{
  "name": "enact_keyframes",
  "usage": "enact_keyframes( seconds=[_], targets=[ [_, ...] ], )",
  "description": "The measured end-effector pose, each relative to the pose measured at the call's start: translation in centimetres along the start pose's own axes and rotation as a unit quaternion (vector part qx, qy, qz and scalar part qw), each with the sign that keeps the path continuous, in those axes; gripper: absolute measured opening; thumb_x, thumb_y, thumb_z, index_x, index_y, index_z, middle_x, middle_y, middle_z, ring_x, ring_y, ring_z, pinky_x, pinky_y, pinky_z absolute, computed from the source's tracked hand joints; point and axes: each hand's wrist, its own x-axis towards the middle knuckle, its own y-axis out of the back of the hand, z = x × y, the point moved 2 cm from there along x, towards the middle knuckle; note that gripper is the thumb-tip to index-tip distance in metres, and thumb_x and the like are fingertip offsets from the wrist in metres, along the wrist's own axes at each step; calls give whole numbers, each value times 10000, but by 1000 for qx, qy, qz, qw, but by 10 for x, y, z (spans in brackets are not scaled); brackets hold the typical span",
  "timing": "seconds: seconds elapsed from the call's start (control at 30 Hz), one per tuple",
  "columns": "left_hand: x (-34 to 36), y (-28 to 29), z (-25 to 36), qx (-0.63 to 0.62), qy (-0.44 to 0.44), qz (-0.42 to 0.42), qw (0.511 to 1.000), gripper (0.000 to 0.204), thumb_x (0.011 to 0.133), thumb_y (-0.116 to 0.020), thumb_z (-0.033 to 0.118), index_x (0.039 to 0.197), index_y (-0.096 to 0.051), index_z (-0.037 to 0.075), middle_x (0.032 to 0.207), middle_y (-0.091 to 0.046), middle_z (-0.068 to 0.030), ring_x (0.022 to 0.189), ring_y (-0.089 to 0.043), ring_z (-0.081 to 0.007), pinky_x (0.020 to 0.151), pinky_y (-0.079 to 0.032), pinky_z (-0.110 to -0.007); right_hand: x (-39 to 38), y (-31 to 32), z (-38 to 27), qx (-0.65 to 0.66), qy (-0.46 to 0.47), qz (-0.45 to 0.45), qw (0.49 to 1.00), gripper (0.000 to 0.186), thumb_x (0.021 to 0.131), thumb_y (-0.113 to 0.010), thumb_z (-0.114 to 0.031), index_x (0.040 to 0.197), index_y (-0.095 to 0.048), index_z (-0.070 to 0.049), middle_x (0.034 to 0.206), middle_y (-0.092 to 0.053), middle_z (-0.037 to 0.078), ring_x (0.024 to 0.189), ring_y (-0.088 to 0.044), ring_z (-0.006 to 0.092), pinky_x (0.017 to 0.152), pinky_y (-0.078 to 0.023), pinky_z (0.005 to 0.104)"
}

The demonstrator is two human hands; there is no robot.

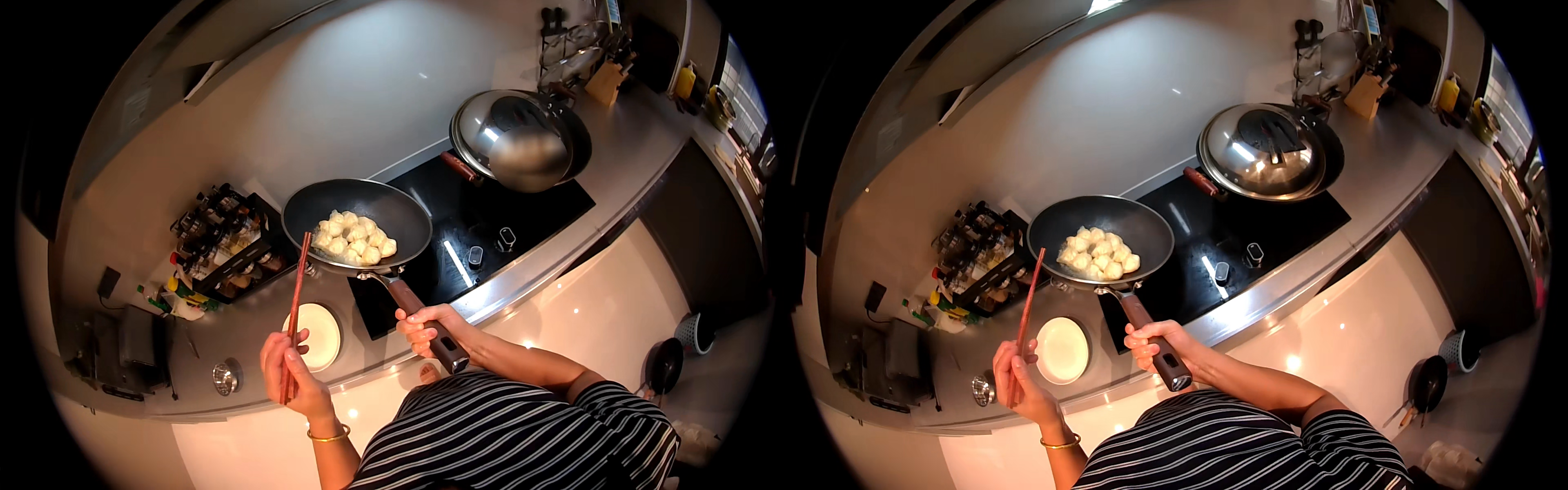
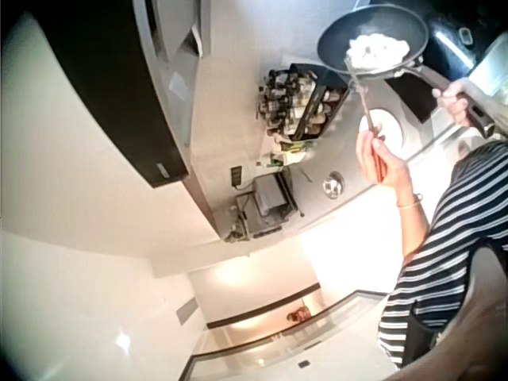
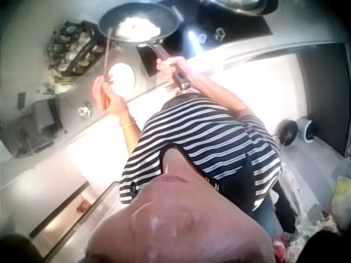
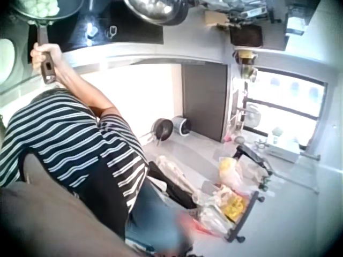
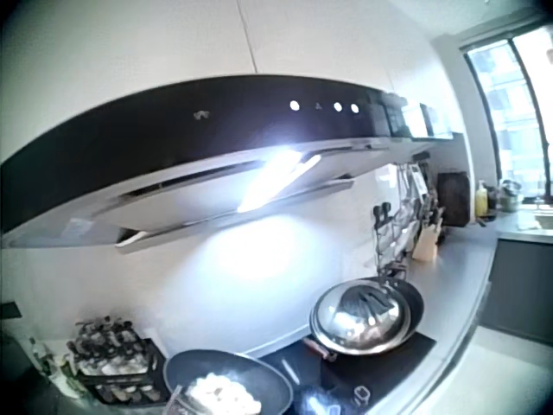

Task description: The person washes a glass lid and a bowl in a sink with a cloth, places the items into a dishwasher, then uses chopsticks to flip items in a pan and covers the pan with a lid.

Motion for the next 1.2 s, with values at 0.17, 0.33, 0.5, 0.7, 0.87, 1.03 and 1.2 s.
enact_keyframes(
  seconds=[0.17,0.33,0.5,0.7,0.87,1.03,1.2],
  targets=[
    [4,9,-3,13,1,-16,1000,173,896,-454,65,969,-550,-60,1053,-532,-155,783,-634,-227,630,-475,-260,14,12,13,-3,19,1,1000,115,828,-537,-60,922,-487,-106,659,-418,-21,487,-409,50,469,-347,208],
    [3,18,-6,32,-1,-23,999,188,895,-449,69,969,-561,-62,1054,-544,-155,778,-632,-222,631,-468,-263,18,15,18,1,30,-14,999,125,828,-538,-52,927,-493,-114,652,-427,-21,481,-413,54,473,-343,211],
    [4,16,-2,40,7,-28,999,190,895,-447,64,973,-566,-62,1059,-545,-158,775,-635,-226,634,-467,-265,17,24,19,-28,39,-15,999,138,824,-536,-47,928,-489,-124,653,-438,-13,471,-411,59,465,-332,219],
    [1,8,4,34,-6,-41,999,188,894,-447,58,975,-562,-66,1054,-546,-157,777,-636,-228,636,-467,-266,12,37,14,-67,39,6,997,159,807,-546,-38,917,-464,-117,648,-447,6,457,-410,79,456,-327,236],
    [1,1,6,37,-10,-47,998,173,892,-450,46,969,-558,-66,1052,-543,-159,777,-634,-232,635,-475,-267,3,58,5,-154,41,3,987,209,796,-569,-53,932,-417,-104,638,-443,14,460,-425,88,457,-340,240],
    [0,-3,7,42,-19,-58,997,153,887,-461,31,961,-552,-68,1044,-538,-159,765,-627,-230,635,-483,-268,-6,75,-11,-201,21,4,979,264,761,-579,-12,931,-392,-89,636,-455,40,449,-436,114,427,-350,256],
    [2,-14,11,73,-30,-69,994,149,887,-471,39,960,-555,-60,1036,-535,-155,769,-629,-231,651,-492,-261,-2,78,-20,-212,16,0,977,296,721,-599,13,922,-403,-80,625,-458,58,430,-431,129,412,-359,272]
  ],
)
